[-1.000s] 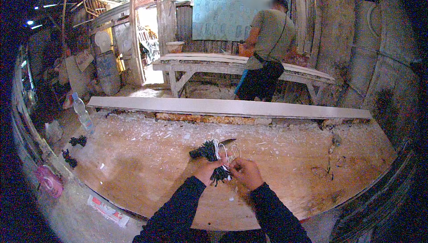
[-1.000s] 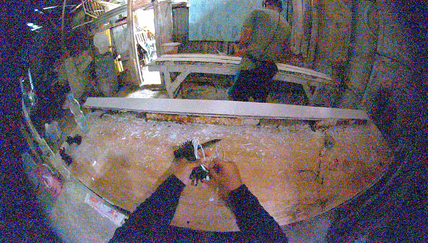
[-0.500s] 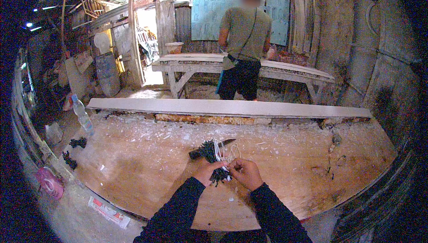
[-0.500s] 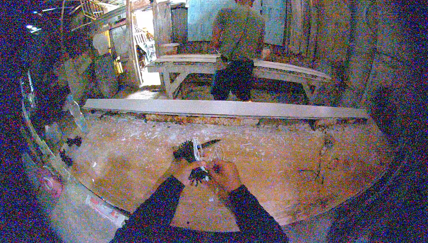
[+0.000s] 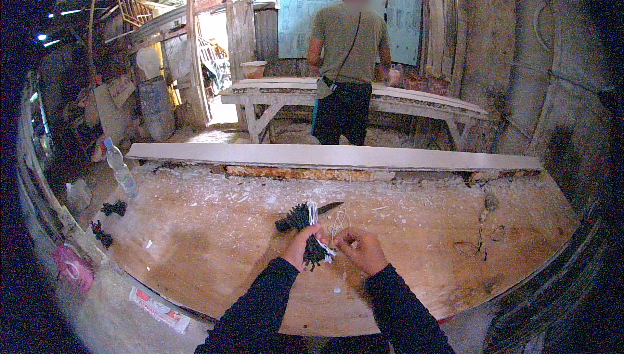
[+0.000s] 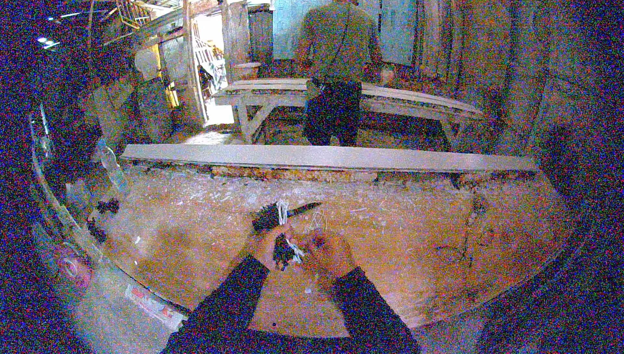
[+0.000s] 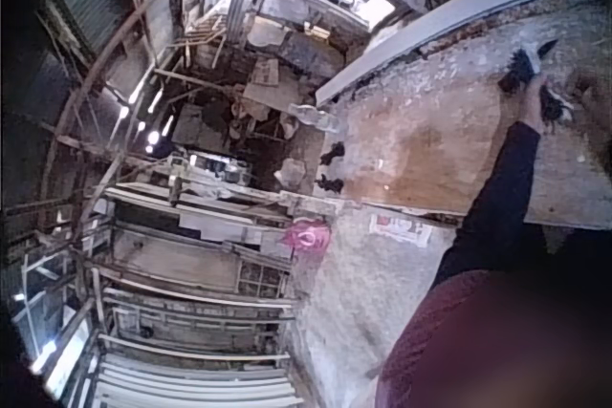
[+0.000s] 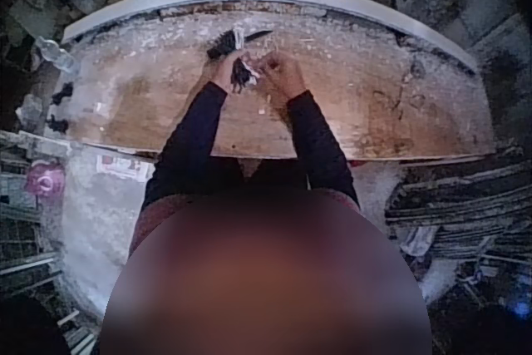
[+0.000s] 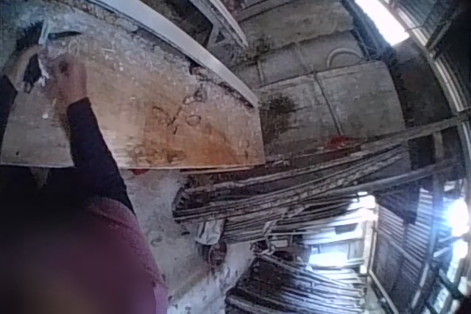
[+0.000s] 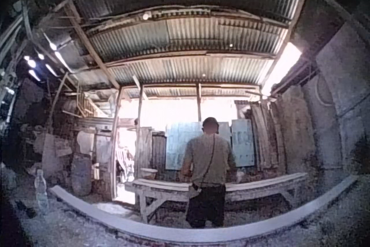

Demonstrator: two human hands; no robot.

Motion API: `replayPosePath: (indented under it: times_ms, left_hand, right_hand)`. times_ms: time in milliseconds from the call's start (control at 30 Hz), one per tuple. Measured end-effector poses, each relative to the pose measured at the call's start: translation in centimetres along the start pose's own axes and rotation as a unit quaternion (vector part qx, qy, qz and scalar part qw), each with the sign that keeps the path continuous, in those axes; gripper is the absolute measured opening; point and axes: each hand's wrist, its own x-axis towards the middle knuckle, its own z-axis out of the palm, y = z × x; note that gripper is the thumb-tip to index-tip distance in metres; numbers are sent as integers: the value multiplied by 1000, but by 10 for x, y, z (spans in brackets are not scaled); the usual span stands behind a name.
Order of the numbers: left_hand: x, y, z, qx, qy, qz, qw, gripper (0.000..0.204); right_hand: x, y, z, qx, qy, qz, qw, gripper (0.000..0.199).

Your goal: The person ties bundles of black and white zip ties together by hand on a wooden workbench. They then pick up a black strap, walk toward the doorway, and examine the strap while standing near the entrance.

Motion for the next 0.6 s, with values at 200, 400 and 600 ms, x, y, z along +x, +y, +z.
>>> replayPosePath:
  times_ms: [200,400,600]
  left_hand:
    - [1,-1,-4,-29,-35,-2,999,20]
    - [-6,0,5,27,-51,-53,997,17]
    - [-4,-15,7,163,-39,19,986,25]
  right_hand:
    - [6,7,-10,191,92,62,975,18]
    - [4,5,-16,438,32,123,890,19]
    - [3,4,-13,562,23,142,814,22]
